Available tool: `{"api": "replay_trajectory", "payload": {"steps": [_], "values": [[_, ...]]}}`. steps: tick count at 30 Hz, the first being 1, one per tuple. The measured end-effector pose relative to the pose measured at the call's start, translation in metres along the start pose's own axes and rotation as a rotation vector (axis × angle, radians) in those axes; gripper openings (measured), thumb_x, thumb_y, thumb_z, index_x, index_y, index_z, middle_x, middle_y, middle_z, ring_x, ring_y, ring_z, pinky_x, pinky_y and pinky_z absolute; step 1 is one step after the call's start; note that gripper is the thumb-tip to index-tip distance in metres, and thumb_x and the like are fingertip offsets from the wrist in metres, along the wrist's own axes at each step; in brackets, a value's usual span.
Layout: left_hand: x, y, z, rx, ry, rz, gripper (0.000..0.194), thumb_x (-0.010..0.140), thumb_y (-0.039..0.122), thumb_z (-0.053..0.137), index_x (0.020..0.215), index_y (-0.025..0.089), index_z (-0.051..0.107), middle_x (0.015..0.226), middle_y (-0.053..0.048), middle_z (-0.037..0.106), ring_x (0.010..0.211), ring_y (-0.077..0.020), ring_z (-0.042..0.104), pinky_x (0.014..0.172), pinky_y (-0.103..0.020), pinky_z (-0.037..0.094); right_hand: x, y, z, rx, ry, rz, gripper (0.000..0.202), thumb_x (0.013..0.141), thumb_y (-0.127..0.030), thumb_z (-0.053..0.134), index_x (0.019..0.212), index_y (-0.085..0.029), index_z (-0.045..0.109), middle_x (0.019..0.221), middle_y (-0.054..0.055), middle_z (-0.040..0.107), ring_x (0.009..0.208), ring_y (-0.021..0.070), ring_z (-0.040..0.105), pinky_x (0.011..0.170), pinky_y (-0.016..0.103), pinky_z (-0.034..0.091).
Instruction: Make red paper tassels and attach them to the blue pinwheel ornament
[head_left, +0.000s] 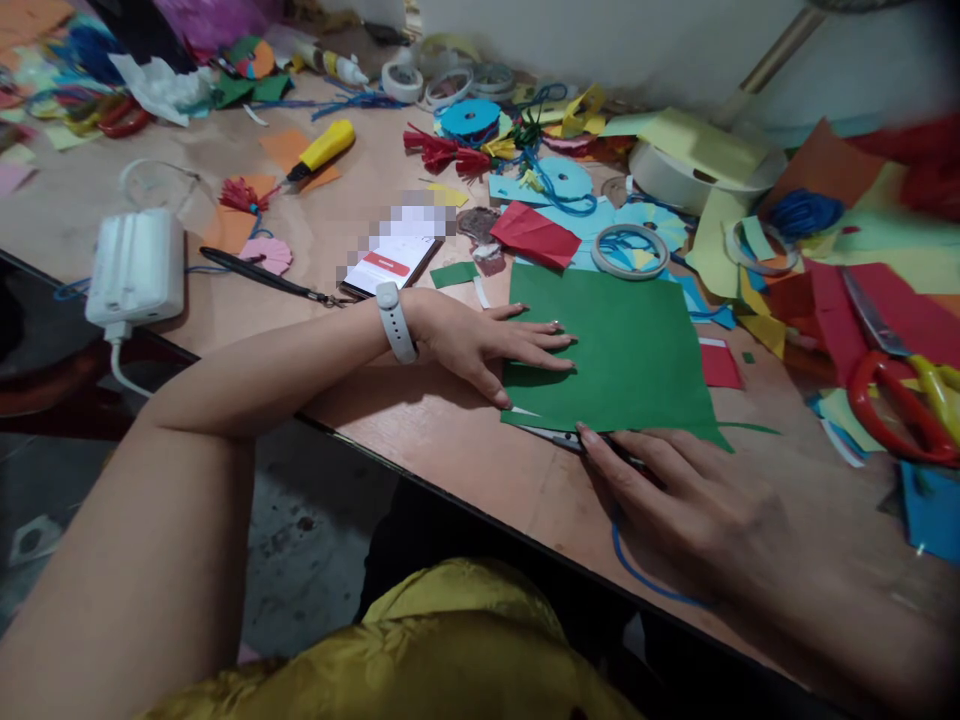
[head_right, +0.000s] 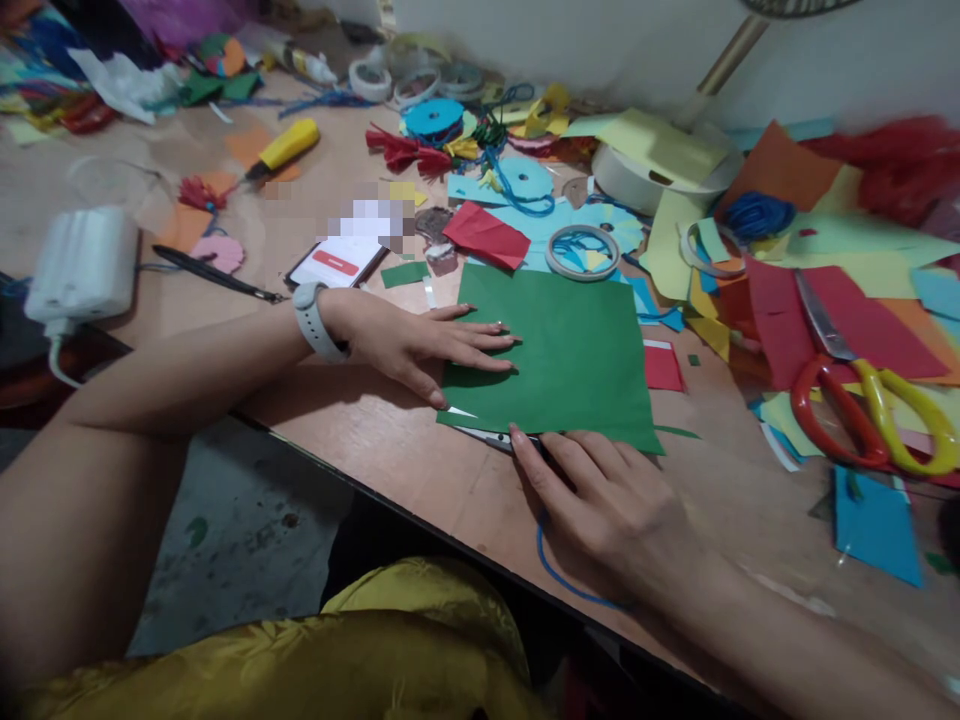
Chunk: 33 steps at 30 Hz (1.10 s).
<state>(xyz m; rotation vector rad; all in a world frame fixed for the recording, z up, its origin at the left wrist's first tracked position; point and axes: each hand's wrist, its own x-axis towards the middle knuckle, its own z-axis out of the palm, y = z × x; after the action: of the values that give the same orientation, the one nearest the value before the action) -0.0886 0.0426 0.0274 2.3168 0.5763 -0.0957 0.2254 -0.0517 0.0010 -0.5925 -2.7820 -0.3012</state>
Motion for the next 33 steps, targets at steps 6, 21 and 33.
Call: {"api": "replay_trajectory", "payload": {"steps": [6,21,33], "values": [[0.000,-0.002,0.002,-0.037,0.068,0.029,0.076,0.084,0.031,0.075,0.154,0.032,0.045,0.167,-0.001,0.031,0.159,-0.0285,0.015,0.127,-0.046,-0.003,0.000,0.001,0.000,0.015,-0.009,0.010,0.054,0.091,-0.017,0.069,0.143,-0.016,0.057,0.108,0.010,0.074,0.093,0.0239,0.065,0.078,0.038,0.052],[-0.002,-0.003,0.002,-0.038,0.062,0.012,0.077,0.084,0.031,0.076,0.154,0.032,0.044,0.169,-0.001,0.026,0.159,-0.0258,0.011,0.128,-0.049,-0.004,0.006,-0.007,-0.005,0.055,0.071,-0.100,0.043,0.085,-0.010,0.071,0.128,-0.010,0.068,0.110,0.011,0.076,0.094,0.0249,0.068,0.079,0.039,0.055],[0.001,0.038,0.011,0.129,0.276,0.011,0.053,0.083,0.059,0.076,0.121,0.022,0.069,0.152,-0.016,0.053,0.142,-0.0343,0.050,0.127,-0.062,0.007,-0.027,0.038,-0.023,0.100,0.212,0.191,0.047,0.093,-0.020,0.064,0.140,-0.020,0.060,0.117,0.011,0.073,0.102,0.0251,0.069,0.087,0.039,0.057]]}}
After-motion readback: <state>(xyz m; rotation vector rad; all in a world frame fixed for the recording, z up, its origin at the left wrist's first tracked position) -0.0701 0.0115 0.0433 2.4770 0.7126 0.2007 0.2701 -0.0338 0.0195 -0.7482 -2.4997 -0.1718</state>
